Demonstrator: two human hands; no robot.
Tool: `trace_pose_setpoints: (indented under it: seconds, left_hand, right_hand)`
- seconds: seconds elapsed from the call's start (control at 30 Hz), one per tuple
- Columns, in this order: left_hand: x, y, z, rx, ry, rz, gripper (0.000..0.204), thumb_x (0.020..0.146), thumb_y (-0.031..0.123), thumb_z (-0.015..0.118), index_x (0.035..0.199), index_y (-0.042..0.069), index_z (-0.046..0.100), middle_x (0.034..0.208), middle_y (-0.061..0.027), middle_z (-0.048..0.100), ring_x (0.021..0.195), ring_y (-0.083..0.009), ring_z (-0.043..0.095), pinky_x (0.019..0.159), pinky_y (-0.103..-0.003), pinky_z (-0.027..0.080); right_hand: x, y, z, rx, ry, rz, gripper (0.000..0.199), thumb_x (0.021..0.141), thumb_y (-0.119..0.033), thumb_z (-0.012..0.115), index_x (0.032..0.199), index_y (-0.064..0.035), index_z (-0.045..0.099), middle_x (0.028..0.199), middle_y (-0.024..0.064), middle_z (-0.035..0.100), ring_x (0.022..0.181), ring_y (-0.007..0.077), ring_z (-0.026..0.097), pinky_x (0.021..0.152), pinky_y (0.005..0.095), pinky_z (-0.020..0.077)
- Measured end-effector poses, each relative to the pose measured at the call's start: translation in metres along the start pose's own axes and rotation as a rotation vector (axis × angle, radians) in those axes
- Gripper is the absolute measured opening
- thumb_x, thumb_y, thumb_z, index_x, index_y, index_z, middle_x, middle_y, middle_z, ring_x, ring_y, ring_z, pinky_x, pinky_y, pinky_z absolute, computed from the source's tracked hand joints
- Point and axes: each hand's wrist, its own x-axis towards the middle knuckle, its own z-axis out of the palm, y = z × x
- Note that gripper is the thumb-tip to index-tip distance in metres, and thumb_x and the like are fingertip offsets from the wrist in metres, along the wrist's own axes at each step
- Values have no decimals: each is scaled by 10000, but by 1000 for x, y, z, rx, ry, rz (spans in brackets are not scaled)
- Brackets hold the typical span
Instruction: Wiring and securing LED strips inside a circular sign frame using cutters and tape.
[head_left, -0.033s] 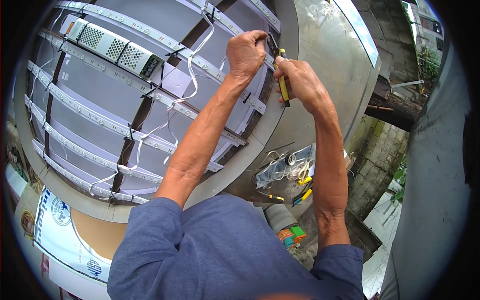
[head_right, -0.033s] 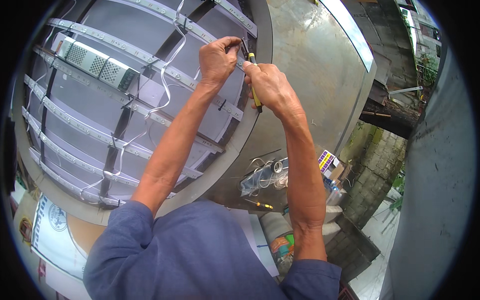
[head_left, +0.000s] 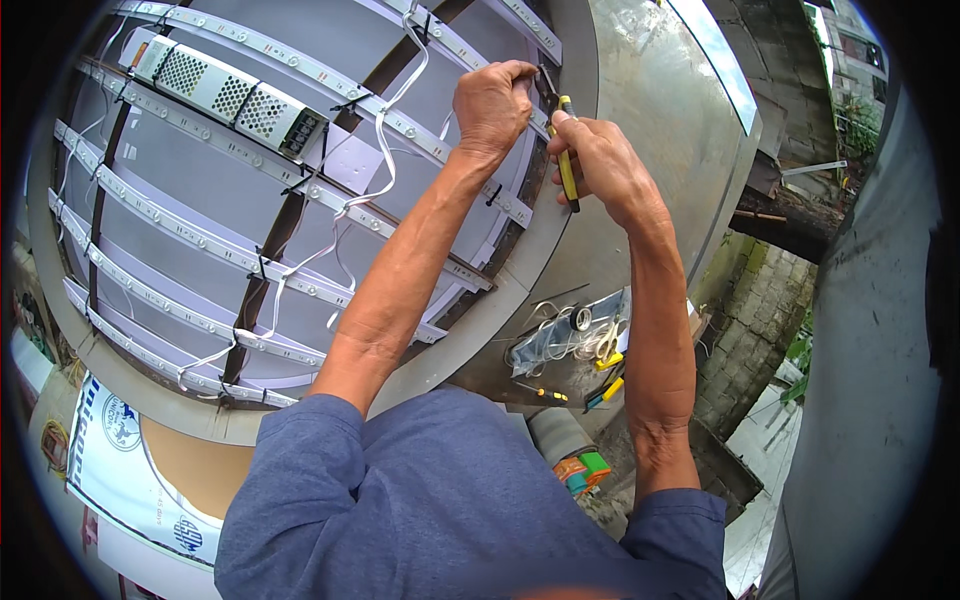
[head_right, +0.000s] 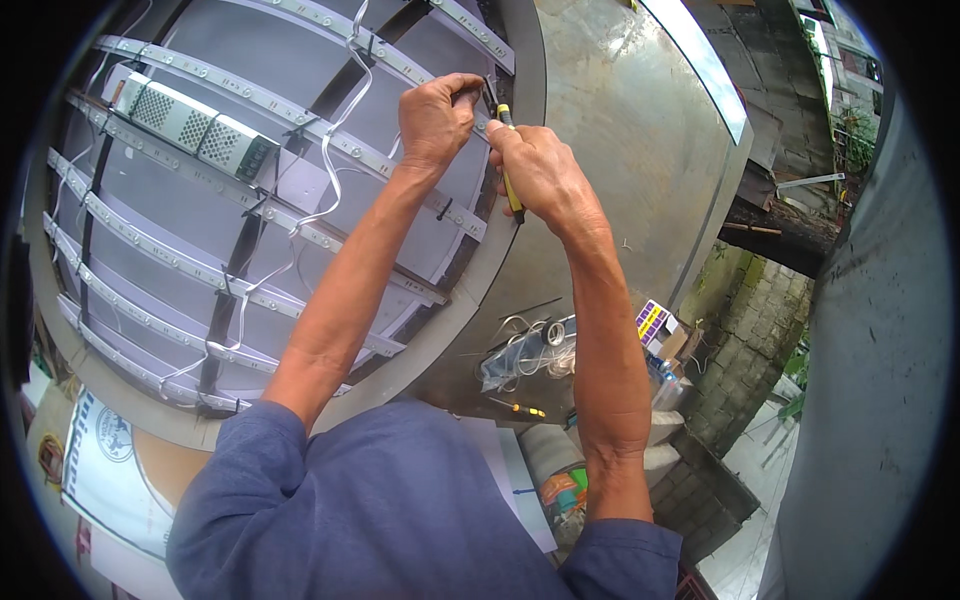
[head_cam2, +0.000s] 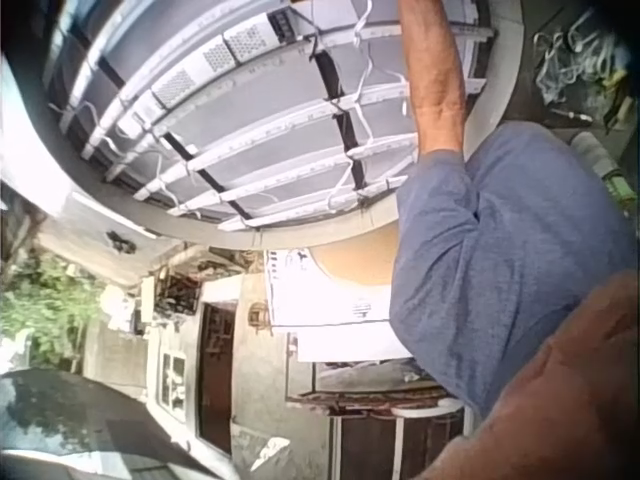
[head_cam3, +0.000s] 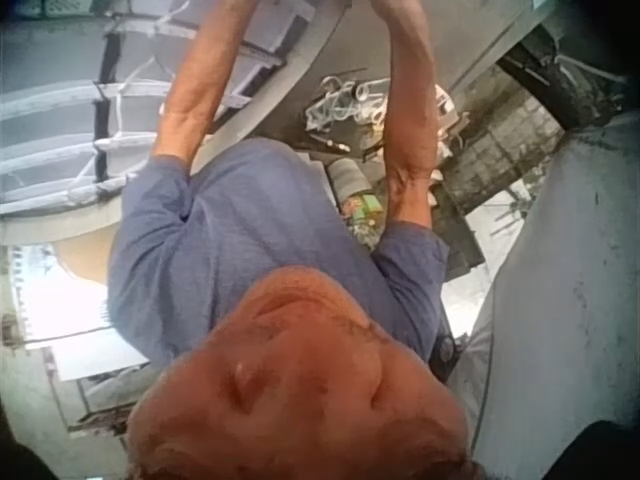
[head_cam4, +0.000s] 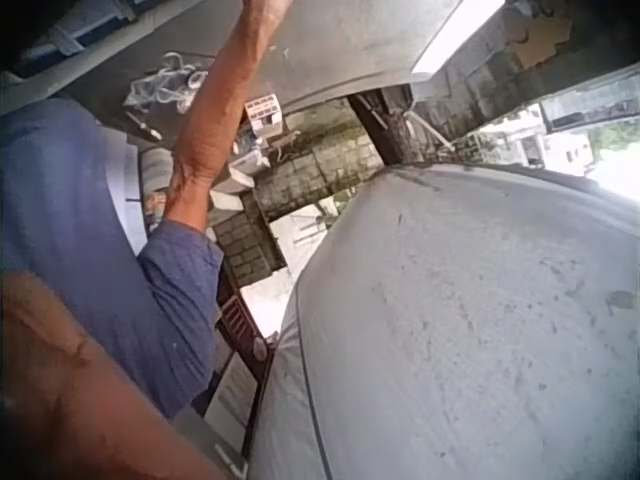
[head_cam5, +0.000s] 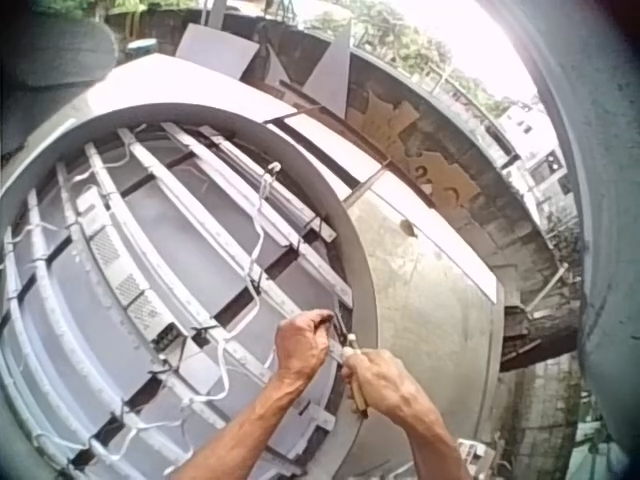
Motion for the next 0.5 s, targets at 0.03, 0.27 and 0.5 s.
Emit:
trace_pose_setpoints:
  seconds: [0.03, 0.27, 0.5]
  left_hand:
    - [-2, -3, 1, -1, 2, -6, 136, 866, 91, 724, 976, 54, 795, 871, -120, 776, 736, -201, 756, 684, -290, 576]
    - [2, 2, 0, 3, -53, -149, 163, 853, 76, 723, 1006, 48, 770, 889, -130, 775, 751, -216, 759, 709, -308, 589]
    - [3, 1, -1, -9, -58, -167, 156, 843, 82, 735, 994, 43, 753, 883, -119, 779, 771, -216, 765, 708, -307, 591]
  right_hand:
    - [1, 1, 0, -4, -2, 3, 582, 1011, -484, 506, 967, 82, 630, 836, 125, 598, 733, 203, 623, 599, 360, 584]
    - [5, 1, -5, 37, 13, 17, 585, 1010, -476, 513, 990, 91, 658, 861, 146, 649, 702, 215, 656, 568, 360, 585]
    - [9, -5, -6, -14, -5, 3, 565, 1013, -465, 512, 981, 81, 652, 823, 134, 633, 658, 200, 643, 558, 347, 573]
